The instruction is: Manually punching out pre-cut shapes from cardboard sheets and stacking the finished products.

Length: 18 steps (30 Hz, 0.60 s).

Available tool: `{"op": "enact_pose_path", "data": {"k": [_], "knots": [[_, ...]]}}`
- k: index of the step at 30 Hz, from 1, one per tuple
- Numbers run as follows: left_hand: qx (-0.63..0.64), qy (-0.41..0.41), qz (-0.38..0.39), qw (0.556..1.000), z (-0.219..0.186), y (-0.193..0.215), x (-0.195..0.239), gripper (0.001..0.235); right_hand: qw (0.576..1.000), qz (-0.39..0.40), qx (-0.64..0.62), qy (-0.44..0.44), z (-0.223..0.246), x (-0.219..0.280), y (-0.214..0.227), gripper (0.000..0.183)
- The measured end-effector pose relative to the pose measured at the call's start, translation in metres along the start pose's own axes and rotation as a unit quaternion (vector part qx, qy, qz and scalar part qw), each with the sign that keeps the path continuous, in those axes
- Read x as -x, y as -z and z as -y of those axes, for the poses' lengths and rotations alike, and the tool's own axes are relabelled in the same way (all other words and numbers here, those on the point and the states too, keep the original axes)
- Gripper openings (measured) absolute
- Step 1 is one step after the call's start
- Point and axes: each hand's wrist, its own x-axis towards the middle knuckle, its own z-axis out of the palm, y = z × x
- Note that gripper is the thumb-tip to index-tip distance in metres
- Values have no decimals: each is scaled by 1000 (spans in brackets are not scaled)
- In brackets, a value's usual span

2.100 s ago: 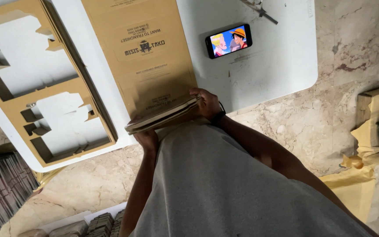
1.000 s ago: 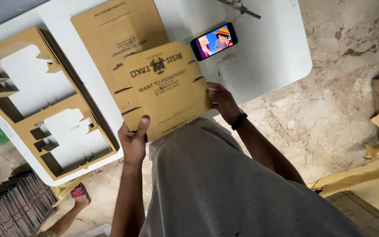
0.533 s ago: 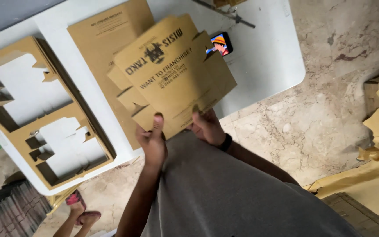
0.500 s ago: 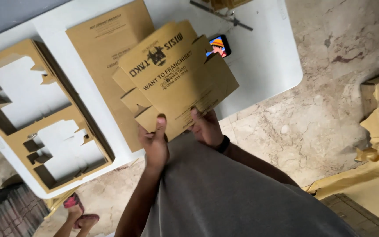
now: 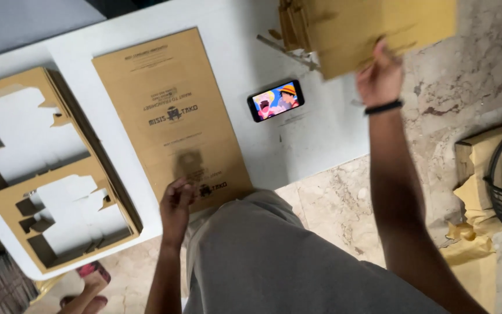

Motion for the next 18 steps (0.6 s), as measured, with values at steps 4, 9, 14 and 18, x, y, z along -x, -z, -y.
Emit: {"op": "enact_pose_path", "data": {"k": [4,9,14,18], "knots": [[-161,-4,-115,980,69,46,-20,25,986,-129,106,-24,-3,-81,16,30],[-285,-9,-205,936,146,78,-12,44,975,-180,75,-107,-39,-144,105,36],[-275,12,-200,940,166,71,-6,45,953,-157,187,-181,-13,-137,90,14],[-226,85,-166,956,128,62,-6,41,724,-109,601,-322,50,-87,-4,48]]}}
